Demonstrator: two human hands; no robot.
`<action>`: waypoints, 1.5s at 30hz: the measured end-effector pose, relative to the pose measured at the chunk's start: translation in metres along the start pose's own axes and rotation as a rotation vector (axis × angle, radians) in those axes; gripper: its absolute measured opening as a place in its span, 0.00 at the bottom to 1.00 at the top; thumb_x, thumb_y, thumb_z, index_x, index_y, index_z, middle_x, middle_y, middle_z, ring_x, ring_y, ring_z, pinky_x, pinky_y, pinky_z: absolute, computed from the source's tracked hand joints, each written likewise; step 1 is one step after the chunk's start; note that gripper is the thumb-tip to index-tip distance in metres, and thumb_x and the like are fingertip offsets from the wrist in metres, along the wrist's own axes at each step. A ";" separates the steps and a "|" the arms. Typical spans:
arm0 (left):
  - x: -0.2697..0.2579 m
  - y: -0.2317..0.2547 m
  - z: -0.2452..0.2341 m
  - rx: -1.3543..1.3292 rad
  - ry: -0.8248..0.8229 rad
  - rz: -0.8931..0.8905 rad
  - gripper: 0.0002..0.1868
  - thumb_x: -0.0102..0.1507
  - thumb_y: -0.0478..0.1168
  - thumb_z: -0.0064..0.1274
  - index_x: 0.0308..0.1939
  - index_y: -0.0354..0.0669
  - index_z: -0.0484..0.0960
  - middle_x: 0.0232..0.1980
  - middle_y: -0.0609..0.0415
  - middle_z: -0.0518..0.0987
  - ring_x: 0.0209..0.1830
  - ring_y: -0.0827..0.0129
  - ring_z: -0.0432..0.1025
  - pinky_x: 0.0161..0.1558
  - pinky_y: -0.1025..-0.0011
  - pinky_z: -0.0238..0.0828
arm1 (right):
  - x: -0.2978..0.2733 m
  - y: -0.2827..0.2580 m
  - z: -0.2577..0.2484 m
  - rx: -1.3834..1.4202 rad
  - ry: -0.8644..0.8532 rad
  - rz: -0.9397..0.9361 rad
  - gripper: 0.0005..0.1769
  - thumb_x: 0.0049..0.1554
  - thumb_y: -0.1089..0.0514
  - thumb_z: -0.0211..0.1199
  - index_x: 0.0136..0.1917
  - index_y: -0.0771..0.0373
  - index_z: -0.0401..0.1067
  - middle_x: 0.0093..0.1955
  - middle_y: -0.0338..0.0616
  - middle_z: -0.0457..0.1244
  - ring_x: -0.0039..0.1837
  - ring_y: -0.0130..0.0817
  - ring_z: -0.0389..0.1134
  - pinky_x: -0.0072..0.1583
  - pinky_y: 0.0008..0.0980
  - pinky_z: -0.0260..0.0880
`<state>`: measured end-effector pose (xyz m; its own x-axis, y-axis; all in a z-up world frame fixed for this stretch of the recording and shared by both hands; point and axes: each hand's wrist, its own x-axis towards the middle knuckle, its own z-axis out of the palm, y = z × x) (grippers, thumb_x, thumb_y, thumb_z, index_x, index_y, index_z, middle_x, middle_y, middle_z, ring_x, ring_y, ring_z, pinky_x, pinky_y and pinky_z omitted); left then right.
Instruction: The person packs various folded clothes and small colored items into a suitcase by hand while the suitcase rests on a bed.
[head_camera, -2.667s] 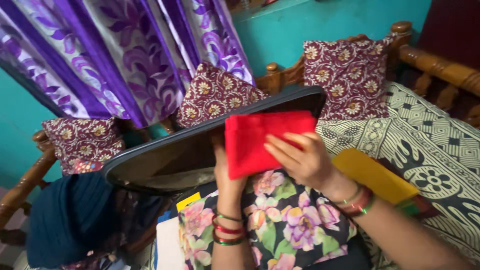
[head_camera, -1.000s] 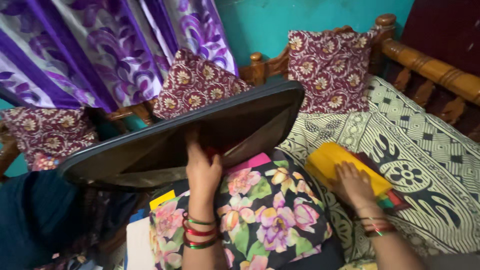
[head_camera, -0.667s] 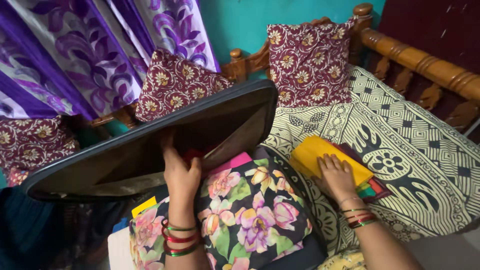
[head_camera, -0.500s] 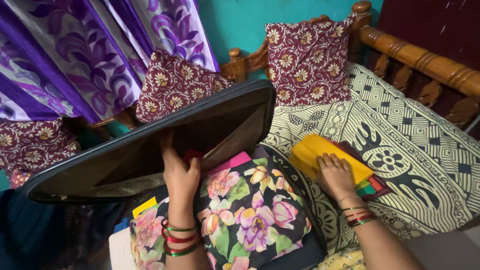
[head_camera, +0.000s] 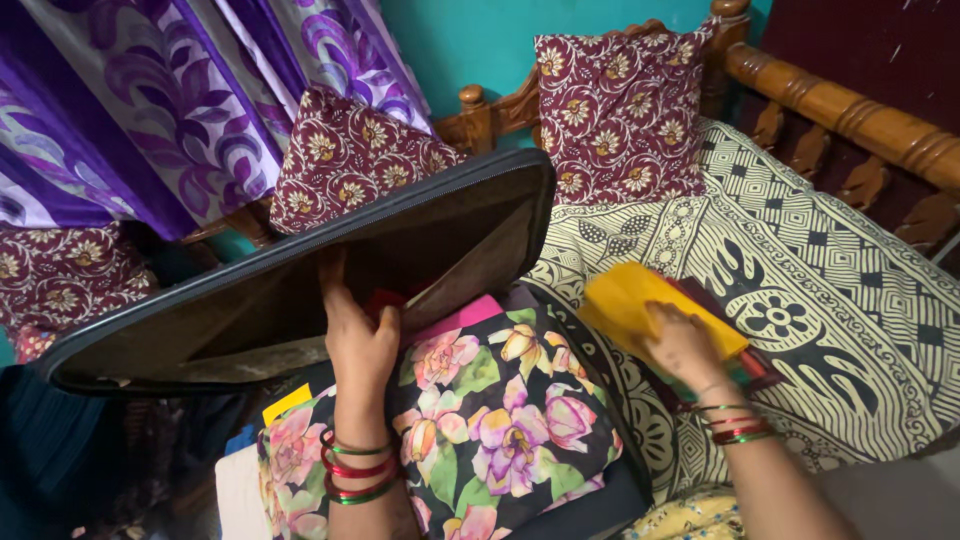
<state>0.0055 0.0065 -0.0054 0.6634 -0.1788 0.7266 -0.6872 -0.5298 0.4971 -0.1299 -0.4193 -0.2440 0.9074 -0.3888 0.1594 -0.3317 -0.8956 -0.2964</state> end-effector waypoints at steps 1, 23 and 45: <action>0.000 0.000 0.000 -0.005 -0.002 -0.001 0.46 0.55 0.30 0.54 0.78 0.37 0.55 0.81 0.36 0.57 0.81 0.44 0.54 0.75 0.60 0.54 | -0.005 -0.013 0.000 -0.180 0.070 -0.042 0.35 0.58 0.44 0.54 0.75 0.56 0.58 0.74 0.55 0.58 0.74 0.51 0.60 0.72 0.52 0.57; 0.000 0.001 0.001 -0.021 0.018 0.004 0.44 0.58 0.31 0.54 0.78 0.36 0.55 0.80 0.35 0.58 0.80 0.42 0.54 0.75 0.59 0.55 | -0.006 0.049 -0.048 1.931 0.169 0.457 0.30 0.67 0.41 0.51 0.76 0.58 0.62 0.74 0.41 0.62 0.73 0.39 0.63 0.73 0.42 0.60; 0.000 0.004 0.000 -0.010 0.022 -0.022 0.44 0.58 0.33 0.53 0.77 0.39 0.55 0.80 0.34 0.58 0.78 0.41 0.57 0.71 0.57 0.61 | -0.081 -0.099 -0.152 2.454 -0.568 -0.008 0.29 0.68 0.45 0.51 0.75 0.63 0.62 0.70 0.58 0.63 0.66 0.50 0.68 0.63 0.53 0.70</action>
<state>0.0028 0.0049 -0.0037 0.6716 -0.1487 0.7258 -0.6756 -0.5249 0.5177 -0.2100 -0.3315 -0.0849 0.9889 0.0326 0.1449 0.0262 0.9220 -0.3862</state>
